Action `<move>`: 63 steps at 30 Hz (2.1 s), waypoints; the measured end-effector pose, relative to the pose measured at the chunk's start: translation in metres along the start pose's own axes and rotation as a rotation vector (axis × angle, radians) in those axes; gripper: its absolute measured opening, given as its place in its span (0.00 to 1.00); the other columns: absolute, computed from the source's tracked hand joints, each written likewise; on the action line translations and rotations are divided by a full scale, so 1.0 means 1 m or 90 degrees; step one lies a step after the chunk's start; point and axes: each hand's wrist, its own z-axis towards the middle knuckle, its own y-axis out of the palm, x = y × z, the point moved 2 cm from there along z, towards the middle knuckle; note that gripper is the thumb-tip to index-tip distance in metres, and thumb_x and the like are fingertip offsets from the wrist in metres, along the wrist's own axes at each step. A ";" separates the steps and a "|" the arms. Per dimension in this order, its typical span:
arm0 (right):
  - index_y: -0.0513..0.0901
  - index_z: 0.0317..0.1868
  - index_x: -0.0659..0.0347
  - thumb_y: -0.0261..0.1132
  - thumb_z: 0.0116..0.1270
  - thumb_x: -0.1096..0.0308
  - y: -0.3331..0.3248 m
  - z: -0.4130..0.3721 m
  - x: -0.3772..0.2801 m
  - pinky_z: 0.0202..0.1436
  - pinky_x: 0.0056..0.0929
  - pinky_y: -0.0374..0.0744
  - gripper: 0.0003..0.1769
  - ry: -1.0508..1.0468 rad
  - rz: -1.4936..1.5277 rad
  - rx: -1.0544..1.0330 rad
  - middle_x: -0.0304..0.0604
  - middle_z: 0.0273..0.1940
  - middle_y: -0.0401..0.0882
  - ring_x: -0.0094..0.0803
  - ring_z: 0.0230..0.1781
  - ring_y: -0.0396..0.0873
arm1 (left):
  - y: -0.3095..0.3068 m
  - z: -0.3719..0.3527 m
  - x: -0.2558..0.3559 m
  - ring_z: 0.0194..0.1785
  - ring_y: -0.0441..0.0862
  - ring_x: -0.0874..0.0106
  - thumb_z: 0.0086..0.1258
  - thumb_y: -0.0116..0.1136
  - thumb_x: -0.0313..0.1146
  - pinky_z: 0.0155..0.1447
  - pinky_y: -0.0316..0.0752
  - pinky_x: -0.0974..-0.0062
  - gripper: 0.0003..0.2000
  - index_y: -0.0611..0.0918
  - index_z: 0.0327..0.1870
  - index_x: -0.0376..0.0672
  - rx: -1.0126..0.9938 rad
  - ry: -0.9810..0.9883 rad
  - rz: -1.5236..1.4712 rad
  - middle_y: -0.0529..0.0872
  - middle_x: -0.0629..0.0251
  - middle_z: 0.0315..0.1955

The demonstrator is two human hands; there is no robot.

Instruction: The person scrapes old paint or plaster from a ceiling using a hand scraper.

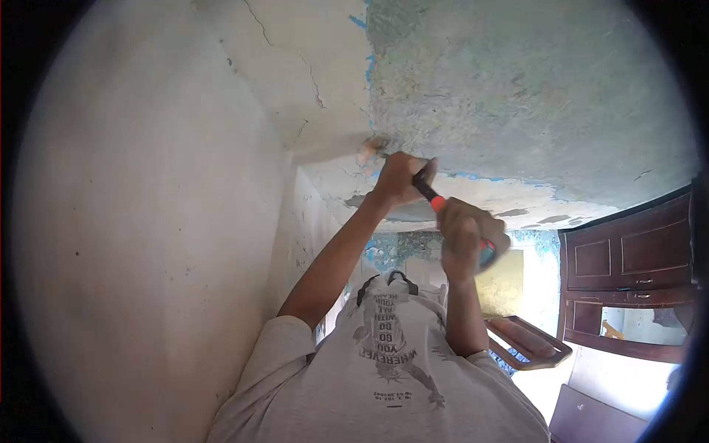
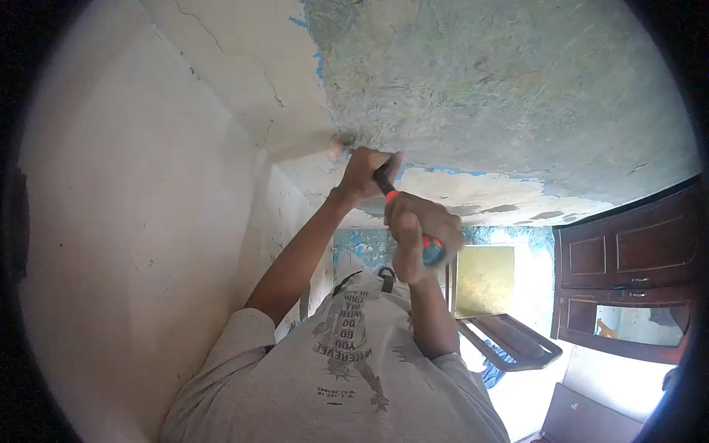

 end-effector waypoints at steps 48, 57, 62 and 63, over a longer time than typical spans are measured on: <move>0.68 0.15 0.67 0.55 0.66 0.80 -0.001 0.005 -0.007 0.18 0.31 0.72 0.19 -0.025 0.013 -0.051 0.40 0.13 0.67 0.31 0.11 0.67 | -0.001 -0.002 0.008 0.17 0.75 0.50 0.68 0.62 0.32 0.23 0.67 0.59 0.18 0.77 0.14 0.38 -0.004 -0.013 0.002 0.74 0.50 0.12; 0.66 0.15 0.63 0.56 0.70 0.73 0.005 0.004 -0.003 0.19 0.28 0.69 0.22 -0.021 -0.071 -0.078 0.41 0.14 0.68 0.29 0.13 0.67 | 0.005 -0.004 0.002 0.17 0.73 0.50 0.68 0.62 0.32 0.24 0.66 0.58 0.20 0.74 0.13 0.38 0.035 0.001 -0.006 0.72 0.50 0.12; 0.66 0.14 0.66 0.55 0.62 0.81 -0.008 -0.002 0.021 0.19 0.32 0.72 0.18 0.055 -0.052 -0.101 0.43 0.13 0.68 0.33 0.12 0.69 | 0.010 -0.016 -0.023 0.16 0.72 0.50 0.68 0.62 0.32 0.23 0.64 0.58 0.20 0.75 0.13 0.39 -0.007 -0.023 -0.038 0.74 0.52 0.12; 0.66 0.15 0.65 0.56 0.65 0.78 -0.006 -0.004 0.019 0.19 0.31 0.72 0.19 0.051 -0.094 -0.100 0.42 0.14 0.68 0.32 0.12 0.69 | 0.013 -0.020 -0.023 0.16 0.72 0.50 0.68 0.62 0.32 0.23 0.64 0.58 0.20 0.76 0.13 0.39 -0.006 -0.040 -0.027 0.74 0.52 0.12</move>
